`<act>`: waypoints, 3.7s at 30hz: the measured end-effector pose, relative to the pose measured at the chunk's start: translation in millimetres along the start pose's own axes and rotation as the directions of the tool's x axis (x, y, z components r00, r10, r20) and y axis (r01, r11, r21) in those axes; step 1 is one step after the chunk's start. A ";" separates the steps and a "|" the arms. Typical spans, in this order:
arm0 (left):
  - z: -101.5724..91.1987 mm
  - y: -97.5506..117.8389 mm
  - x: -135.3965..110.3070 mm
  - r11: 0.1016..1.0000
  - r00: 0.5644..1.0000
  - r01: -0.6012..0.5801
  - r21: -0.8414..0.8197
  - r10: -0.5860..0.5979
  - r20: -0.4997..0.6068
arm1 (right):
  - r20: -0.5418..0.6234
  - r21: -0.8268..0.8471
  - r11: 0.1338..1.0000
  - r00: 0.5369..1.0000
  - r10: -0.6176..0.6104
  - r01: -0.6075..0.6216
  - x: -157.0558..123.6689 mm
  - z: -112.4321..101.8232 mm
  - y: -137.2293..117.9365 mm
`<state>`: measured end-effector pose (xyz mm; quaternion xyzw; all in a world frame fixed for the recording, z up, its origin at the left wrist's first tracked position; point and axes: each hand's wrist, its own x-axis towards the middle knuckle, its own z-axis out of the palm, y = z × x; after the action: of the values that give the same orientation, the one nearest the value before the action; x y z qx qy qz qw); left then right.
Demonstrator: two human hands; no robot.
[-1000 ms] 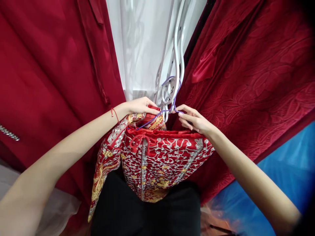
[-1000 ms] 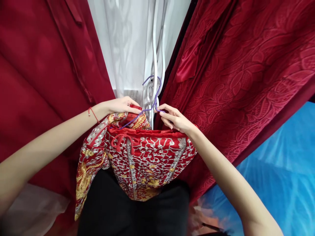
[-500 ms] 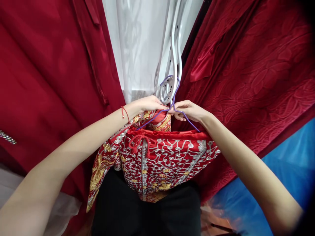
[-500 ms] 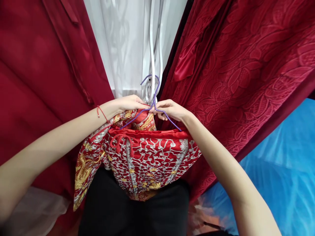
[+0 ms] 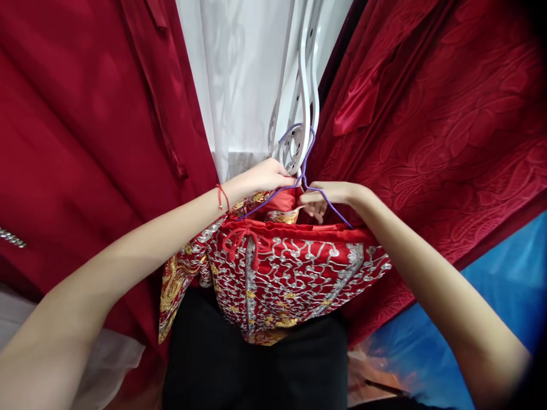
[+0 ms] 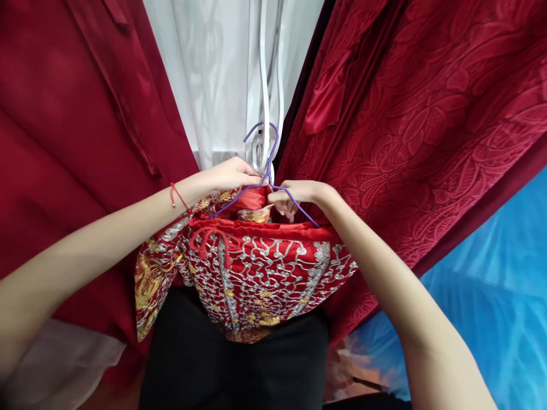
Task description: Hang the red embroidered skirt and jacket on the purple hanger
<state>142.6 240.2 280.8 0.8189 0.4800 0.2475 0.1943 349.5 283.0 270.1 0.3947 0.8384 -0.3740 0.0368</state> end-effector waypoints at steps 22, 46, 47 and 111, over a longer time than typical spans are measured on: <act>5.0 9.8 -29.3 0.997 0.987 -0.057 0.060 0.065 -0.148 | -0.959 -0.244 0.956 0.184 -0.214 -0.160 -29.2 4.2 39.6; 6.2 -68.3 -84.2 0.543 0.700 0.702 0.462 -0.404 -0.589 | -0.944 -0.304 0.894 -0.023 -0.329 -0.329 -36.7 34.2 11.1; 8.9 -69.9 -83.0 0.556 0.690 0.707 0.437 -0.404 -0.600 | -0.951 -0.263 0.925 -0.086 -0.296 -0.274 -32.9 38.7 10.9; 48.3 -25.9 -255.0 0.678 0.834 0.312 0.665 0.139 -0.533 | -0.934 -0.114 0.993 -0.342 -0.100 0.022 -26.4 69.0 88.5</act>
<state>47.1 23.3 171.8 0.6966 0.6124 0.2470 -0.2806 412.4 257.1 177.0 0.4864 0.5404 0.1262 -0.6748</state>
